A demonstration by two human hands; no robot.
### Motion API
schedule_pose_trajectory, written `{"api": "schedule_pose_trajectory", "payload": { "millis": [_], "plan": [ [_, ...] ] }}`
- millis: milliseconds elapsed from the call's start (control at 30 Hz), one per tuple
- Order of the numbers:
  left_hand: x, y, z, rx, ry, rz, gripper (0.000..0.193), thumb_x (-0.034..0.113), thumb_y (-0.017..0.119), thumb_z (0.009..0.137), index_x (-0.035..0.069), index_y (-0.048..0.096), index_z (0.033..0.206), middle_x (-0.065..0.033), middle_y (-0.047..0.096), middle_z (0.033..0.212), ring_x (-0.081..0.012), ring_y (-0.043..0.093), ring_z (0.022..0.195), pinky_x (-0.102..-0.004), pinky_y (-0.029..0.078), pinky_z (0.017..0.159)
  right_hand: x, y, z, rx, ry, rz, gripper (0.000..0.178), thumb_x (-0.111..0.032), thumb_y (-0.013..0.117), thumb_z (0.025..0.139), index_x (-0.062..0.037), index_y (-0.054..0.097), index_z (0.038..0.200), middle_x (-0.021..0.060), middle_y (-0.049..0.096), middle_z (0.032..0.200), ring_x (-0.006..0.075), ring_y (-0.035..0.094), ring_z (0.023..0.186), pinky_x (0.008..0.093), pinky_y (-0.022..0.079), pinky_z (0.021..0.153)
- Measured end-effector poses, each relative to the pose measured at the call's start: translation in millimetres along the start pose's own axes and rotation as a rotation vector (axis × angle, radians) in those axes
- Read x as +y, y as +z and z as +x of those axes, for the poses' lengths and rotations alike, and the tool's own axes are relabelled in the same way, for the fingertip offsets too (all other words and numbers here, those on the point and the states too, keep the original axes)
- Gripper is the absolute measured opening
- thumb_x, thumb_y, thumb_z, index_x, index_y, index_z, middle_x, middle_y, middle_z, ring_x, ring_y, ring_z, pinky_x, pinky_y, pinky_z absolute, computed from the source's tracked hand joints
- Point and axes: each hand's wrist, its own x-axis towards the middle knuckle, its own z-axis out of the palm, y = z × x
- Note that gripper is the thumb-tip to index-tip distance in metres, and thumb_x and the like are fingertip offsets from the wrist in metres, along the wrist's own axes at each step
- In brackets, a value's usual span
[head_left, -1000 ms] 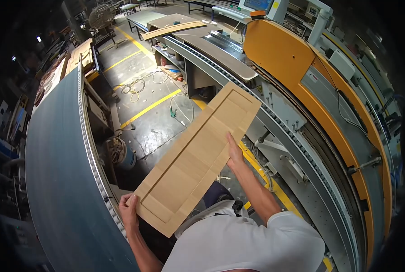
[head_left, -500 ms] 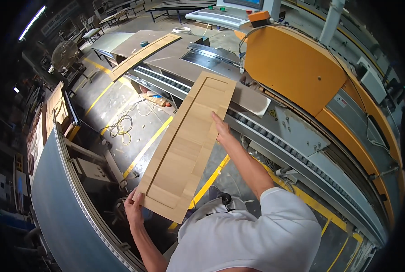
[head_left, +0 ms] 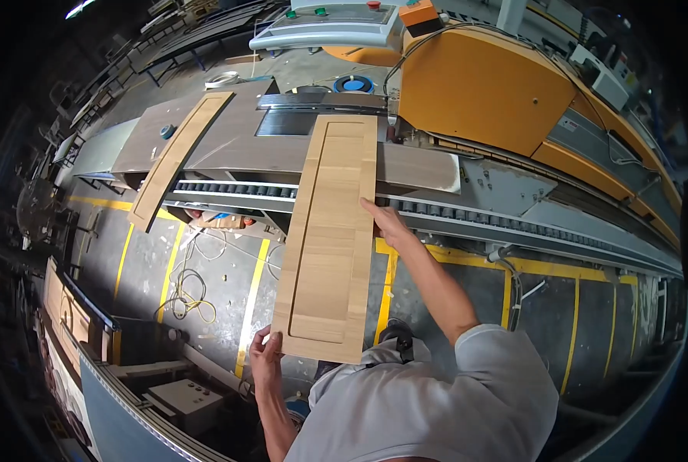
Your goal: Operating an edge banding machine to process wood panels, including selecting pieces, verifying measurements, and feeding material through the machine.
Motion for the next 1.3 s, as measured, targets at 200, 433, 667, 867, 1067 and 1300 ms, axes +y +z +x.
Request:
{"api": "schedule_pose_trajectory", "payload": {
  "millis": [200,433,667,867,1067,1300],
  "plan": [
    [19.1,-4.6,58.6,-0.253,-0.187,0.178,0.025,0.013,0.070,0.090,0.006,0.055,0.109,-0.0098,0.071,0.090,-0.0136,0.067,0.074,-0.0299,0.054,0.068,110.0,43.6,-149.2,0.151,0.148,-0.098,0.043,-0.041,0.069,0.090,-0.0006,0.068,0.105,0.0055,0.069,0.090,0.0116,0.066,0.080,0.0280,0.053,0.068],
    [28.4,-1.9,126.0,-0.539,-0.301,0.409,0.018,0.017,0.070,0.091,0.004,0.059,0.098,-0.0070,0.068,0.086,-0.0147,0.066,0.080,-0.0304,0.054,0.070,188.6,68.6,-161.3,0.499,-0.125,-0.206,0.034,-0.030,0.070,0.092,0.0010,0.066,0.107,0.0019,0.067,0.093,0.0088,0.057,0.085,0.0282,0.048,0.073],
    [90.0,132.5,287.8,-0.414,1.010,1.207,0.035,0.030,0.067,0.090,0.000,0.067,0.107,-0.0211,0.067,0.110,-0.0388,0.063,0.102,-0.0446,0.050,0.089,189.5,77.0,-157.5,0.660,-0.128,-0.151,0.040,-0.038,0.075,0.084,0.0010,0.067,0.088,0.0043,0.066,0.077,0.0105,0.056,0.070,0.0290,0.048,0.063],
    [69.1,226.3,427.1,-0.450,1.072,1.421,0.052,0.044,0.052,0.095,0.002,0.057,0.127,-0.0226,0.050,0.139,-0.0498,0.034,0.135,-0.0547,0.028,0.111,159.7,99.8,-153.5,0.769,-0.182,-0.268,0.041,-0.036,0.077,0.082,0.0013,0.067,0.095,0.0150,0.072,0.088,0.0224,0.068,0.077,0.0360,0.053,0.070],
    [50.5,260.8,456.8,-0.573,0.964,1.365,0.047,0.034,0.049,0.097,0.000,0.055,0.128,-0.0191,0.046,0.144,-0.0464,0.027,0.140,-0.0589,0.021,0.113,147.8,111.6,-151.1,0.973,0.034,-0.547,0.044,-0.039,0.071,0.087,0.0044,0.065,0.088,0.0179,0.067,0.078,0.0164,0.065,0.074,0.0339,0.052,0.066],
    [44.2,274.1,467.3,-0.668,0.991,1.240,0.047,0.030,0.049,0.097,0.000,0.052,0.133,-0.0195,0.043,0.146,-0.0465,0.026,0.141,-0.0573,0.020,0.114,155.7,114.3,-142.9,1.047,0.062,-0.539,0.051,-0.045,0.069,0.087,0.0054,0.065,0.090,0.0166,0.067,0.074,0.0152,0.064,0.071,0.0351,0.051,0.062]
  ]
}}
